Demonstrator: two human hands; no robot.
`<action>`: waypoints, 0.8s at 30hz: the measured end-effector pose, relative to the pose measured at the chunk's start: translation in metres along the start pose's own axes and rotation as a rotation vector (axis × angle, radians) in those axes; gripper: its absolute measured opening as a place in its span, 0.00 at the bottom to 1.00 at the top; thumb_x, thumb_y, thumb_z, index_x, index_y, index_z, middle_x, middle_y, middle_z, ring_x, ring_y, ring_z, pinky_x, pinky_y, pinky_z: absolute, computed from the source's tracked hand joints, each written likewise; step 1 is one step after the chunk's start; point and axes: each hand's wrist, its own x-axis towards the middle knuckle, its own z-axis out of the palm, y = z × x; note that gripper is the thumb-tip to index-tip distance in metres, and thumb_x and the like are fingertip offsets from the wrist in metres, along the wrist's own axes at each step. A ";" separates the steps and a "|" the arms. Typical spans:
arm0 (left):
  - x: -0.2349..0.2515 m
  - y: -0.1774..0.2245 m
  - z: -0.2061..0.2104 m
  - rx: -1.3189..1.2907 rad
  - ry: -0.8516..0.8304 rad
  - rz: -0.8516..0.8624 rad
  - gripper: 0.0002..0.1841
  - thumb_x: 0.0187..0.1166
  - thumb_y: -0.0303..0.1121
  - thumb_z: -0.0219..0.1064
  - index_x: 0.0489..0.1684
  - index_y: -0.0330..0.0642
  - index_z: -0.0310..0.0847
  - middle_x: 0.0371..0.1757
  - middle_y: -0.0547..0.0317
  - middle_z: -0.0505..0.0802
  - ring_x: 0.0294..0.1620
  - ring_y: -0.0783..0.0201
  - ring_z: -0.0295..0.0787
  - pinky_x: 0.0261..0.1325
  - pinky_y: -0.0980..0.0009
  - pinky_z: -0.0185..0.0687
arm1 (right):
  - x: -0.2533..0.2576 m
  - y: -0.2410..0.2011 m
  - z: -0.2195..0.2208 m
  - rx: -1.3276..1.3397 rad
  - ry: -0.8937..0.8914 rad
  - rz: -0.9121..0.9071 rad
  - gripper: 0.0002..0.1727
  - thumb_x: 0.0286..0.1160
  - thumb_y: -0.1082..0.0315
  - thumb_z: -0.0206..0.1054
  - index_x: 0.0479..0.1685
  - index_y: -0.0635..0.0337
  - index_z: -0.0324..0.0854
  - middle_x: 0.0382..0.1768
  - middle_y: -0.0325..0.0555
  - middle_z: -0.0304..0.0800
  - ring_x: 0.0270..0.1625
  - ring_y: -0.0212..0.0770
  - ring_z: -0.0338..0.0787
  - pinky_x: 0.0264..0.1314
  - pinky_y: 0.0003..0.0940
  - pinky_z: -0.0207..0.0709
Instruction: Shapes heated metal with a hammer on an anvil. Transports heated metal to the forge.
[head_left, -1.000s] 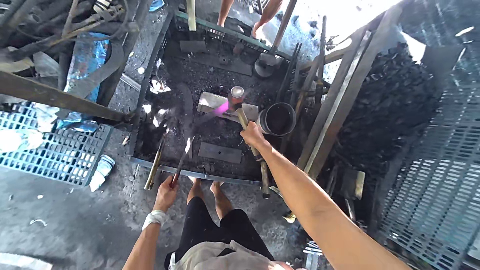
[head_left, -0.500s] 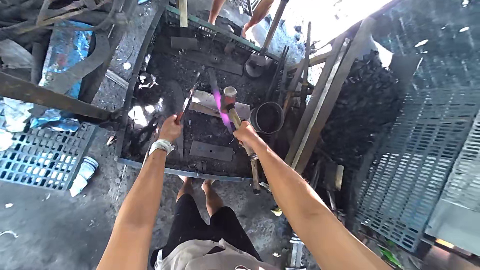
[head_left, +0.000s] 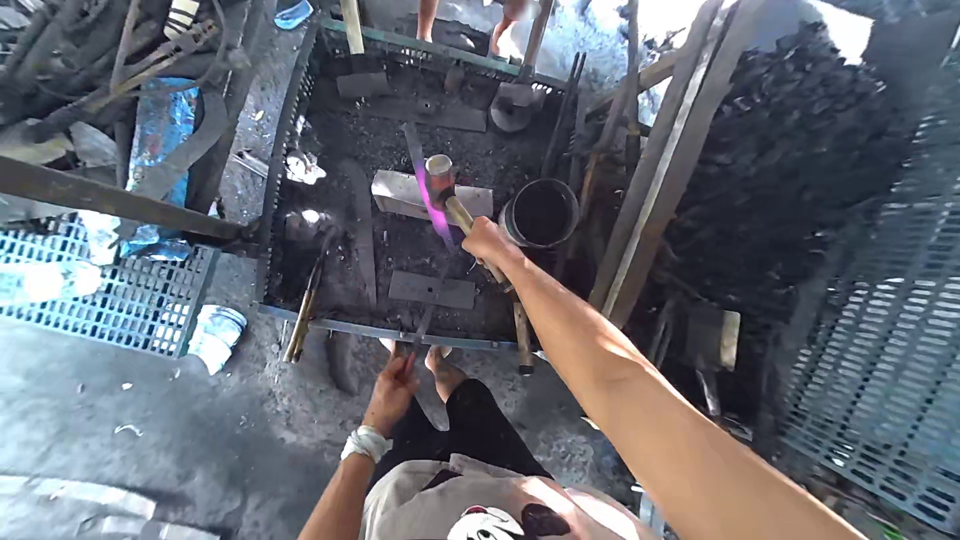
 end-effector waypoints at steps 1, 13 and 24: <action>0.001 0.001 0.013 -0.001 0.005 -0.005 0.17 0.71 0.29 0.75 0.57 0.35 0.84 0.40 0.50 0.89 0.40 0.58 0.87 0.50 0.55 0.85 | 0.002 0.003 -0.001 -0.008 0.003 -0.021 0.14 0.70 0.67 0.68 0.50 0.63 0.77 0.30 0.54 0.85 0.23 0.47 0.87 0.25 0.45 0.82; 0.034 0.062 0.083 -0.196 0.223 -0.030 0.19 0.69 0.24 0.73 0.59 0.34 0.81 0.39 0.52 0.87 0.37 0.63 0.83 0.44 0.62 0.82 | 0.019 0.030 -0.004 0.123 -0.047 -0.084 0.16 0.70 0.68 0.68 0.54 0.65 0.76 0.31 0.55 0.85 0.22 0.46 0.86 0.25 0.45 0.83; -0.007 0.041 0.097 -0.226 0.211 -0.102 0.15 0.65 0.21 0.74 0.50 0.35 0.83 0.34 0.53 0.85 0.33 0.62 0.80 0.39 0.62 0.79 | 0.018 0.029 -0.003 0.223 -0.070 -0.067 0.17 0.69 0.70 0.68 0.55 0.65 0.76 0.29 0.54 0.84 0.21 0.46 0.85 0.23 0.44 0.82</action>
